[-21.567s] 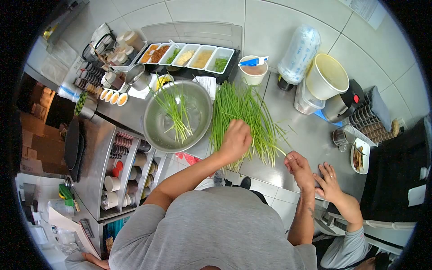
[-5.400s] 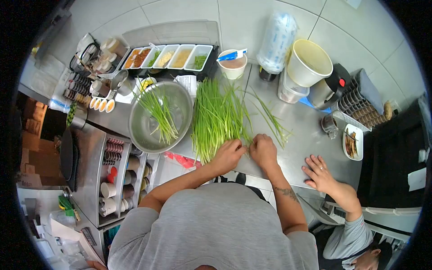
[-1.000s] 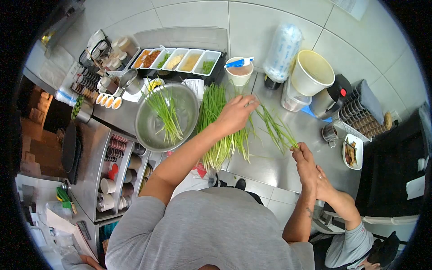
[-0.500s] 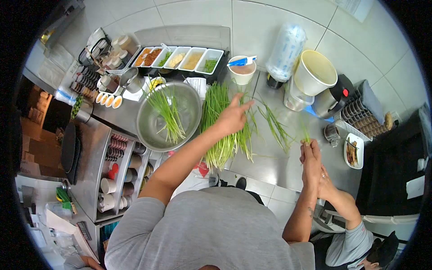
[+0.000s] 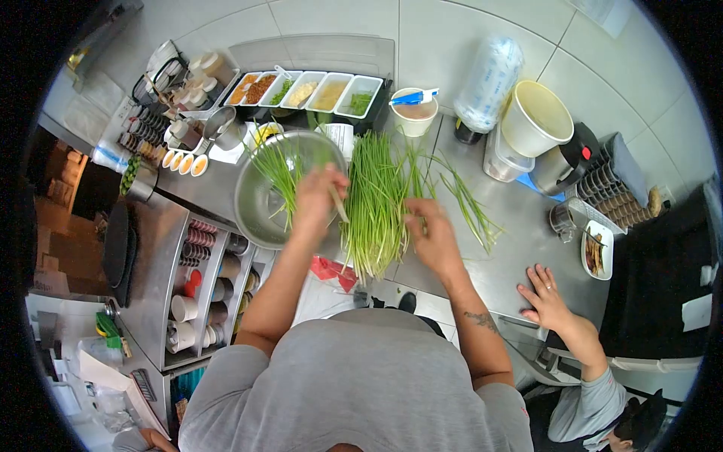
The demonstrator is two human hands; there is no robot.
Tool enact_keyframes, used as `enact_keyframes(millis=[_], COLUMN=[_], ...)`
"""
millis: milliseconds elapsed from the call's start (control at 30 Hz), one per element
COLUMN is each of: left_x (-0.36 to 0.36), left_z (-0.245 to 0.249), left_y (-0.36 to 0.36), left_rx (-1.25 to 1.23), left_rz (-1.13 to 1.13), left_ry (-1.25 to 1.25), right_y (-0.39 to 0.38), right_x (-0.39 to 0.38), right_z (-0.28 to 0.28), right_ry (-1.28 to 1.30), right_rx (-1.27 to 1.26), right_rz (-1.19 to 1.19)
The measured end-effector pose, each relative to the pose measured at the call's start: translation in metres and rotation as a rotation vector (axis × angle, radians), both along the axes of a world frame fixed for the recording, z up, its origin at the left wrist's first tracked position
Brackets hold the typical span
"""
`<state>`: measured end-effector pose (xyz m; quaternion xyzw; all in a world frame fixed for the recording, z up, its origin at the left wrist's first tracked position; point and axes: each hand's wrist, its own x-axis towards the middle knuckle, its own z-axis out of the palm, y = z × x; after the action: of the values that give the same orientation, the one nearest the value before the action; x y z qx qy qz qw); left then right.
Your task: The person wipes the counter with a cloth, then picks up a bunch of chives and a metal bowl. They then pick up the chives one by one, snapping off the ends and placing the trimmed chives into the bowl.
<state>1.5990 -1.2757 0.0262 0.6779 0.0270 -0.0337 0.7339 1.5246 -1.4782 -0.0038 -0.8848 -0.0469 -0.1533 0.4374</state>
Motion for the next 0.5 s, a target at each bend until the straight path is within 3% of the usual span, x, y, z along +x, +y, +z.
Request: enact_keyframes(millis=[100, 200, 300, 400, 500], left_x=[0.016, 0.017, 0.007, -0.001, -0.013], left_z=[-0.012, -0.037, -0.026, -0.016, -0.028], left_y=[0.063, 0.09, 0.085, 0.064, 0.016], left_rx=[0.254, 1.23, 1.168, 0.943, 0.659], left_rz=[0.132, 0.492, 0.599, 0.363, 0.001], left_ry=[0.108, -0.313, -0.444, -0.657, -0.579], right_y=[-0.036, -0.053, -0.065, -0.079, -0.09], right_x=[0.006, 0.011, 0.012, 0.0, -0.013], right_z=[-0.046, -0.064, -0.067, -0.054, -0.038], right_ry=[0.037, 0.085, 0.076, 0.185, 0.31], right_rx=[-0.29, -0.377, -0.256, 0.105, 0.587], right_rz=[-0.249, -0.314, -0.375, -0.431, -0.345])
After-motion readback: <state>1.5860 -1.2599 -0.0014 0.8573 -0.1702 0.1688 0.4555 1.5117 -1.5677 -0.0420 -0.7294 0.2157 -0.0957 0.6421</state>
